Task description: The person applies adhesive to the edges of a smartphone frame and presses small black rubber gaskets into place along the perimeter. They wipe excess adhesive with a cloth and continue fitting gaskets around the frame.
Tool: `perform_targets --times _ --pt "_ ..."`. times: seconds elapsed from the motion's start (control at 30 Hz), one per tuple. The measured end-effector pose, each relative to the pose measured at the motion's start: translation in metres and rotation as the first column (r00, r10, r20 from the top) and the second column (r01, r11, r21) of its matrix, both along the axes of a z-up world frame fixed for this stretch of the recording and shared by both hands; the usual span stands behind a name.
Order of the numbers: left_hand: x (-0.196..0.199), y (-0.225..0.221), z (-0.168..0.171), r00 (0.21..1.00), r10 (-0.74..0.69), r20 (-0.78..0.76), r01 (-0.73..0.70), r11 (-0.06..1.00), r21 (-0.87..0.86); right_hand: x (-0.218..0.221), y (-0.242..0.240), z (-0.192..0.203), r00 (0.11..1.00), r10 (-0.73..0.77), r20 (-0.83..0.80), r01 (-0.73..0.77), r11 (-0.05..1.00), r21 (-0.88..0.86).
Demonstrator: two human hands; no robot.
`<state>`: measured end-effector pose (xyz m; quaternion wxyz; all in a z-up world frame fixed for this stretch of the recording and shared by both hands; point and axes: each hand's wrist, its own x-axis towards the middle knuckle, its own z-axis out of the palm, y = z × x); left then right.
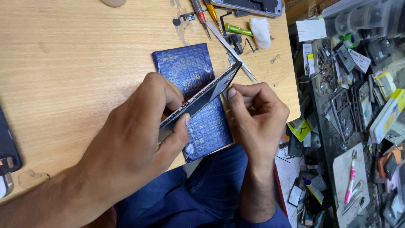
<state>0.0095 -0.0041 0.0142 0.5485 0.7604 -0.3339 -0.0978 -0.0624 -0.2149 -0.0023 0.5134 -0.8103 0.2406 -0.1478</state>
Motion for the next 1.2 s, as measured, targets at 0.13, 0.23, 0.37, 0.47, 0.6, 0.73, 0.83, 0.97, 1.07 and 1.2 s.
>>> perform_targets --times 0.13,0.23,0.37,0.47,0.6,0.73,0.83,0.97,1.07,1.2 --pt "0.001 0.001 -0.001 1.000 -0.013 0.002 0.013 1.000 -0.004 -0.001 0.003 0.000 1.000 0.011 -0.029 -0.012 1.000 -0.015" --pt "0.001 0.000 -0.001 1.000 -0.029 -0.005 0.029 1.000 -0.010 -0.002 0.005 -0.001 0.999 0.044 0.015 -0.042 0.996 -0.076" --pt "0.000 0.000 -0.002 1.000 -0.015 -0.002 0.015 1.000 0.000 -0.005 0.007 0.001 0.999 0.046 0.011 -0.046 0.999 -0.027" --pt "0.001 0.001 -0.001 1.000 -0.009 0.021 0.009 1.000 -0.015 0.000 0.011 0.005 1.000 0.014 -0.016 -0.015 0.998 -0.053" --pt "0.000 0.001 -0.002 1.000 -0.012 -0.007 0.012 1.000 -0.015 0.003 0.016 0.011 0.998 -0.026 -0.050 0.021 0.995 -0.098" --pt "0.000 0.001 -0.002 1.000 0.001 0.018 -0.001 1.000 -0.027 0.000 0.019 0.012 0.996 0.061 -0.061 -0.074 0.972 -0.224" --pt "0.000 0.001 -0.002 1.000 0.011 0.003 -0.011 1.000 -0.023 -0.005 0.014 0.007 0.999 0.036 -0.003 -0.036 0.981 -0.190" --pt "0.000 0.003 -0.002 1.000 0.005 0.005 -0.005 1.000 -0.029 -0.007 0.013 0.001 0.996 0.091 -0.020 -0.093 0.982 -0.165" --pt "0.000 0.002 -0.002 1.000 -0.002 -0.003 0.002 1.000 -0.031 -0.009 0.013 0.002 0.997 0.065 -0.028 -0.069 0.986 -0.153" --pt "0.000 0.003 -0.003 1.000 -0.002 -0.008 0.002 1.000 -0.018 -0.009 0.020 0.006 0.994 0.075 -0.073 -0.088 0.978 -0.189"
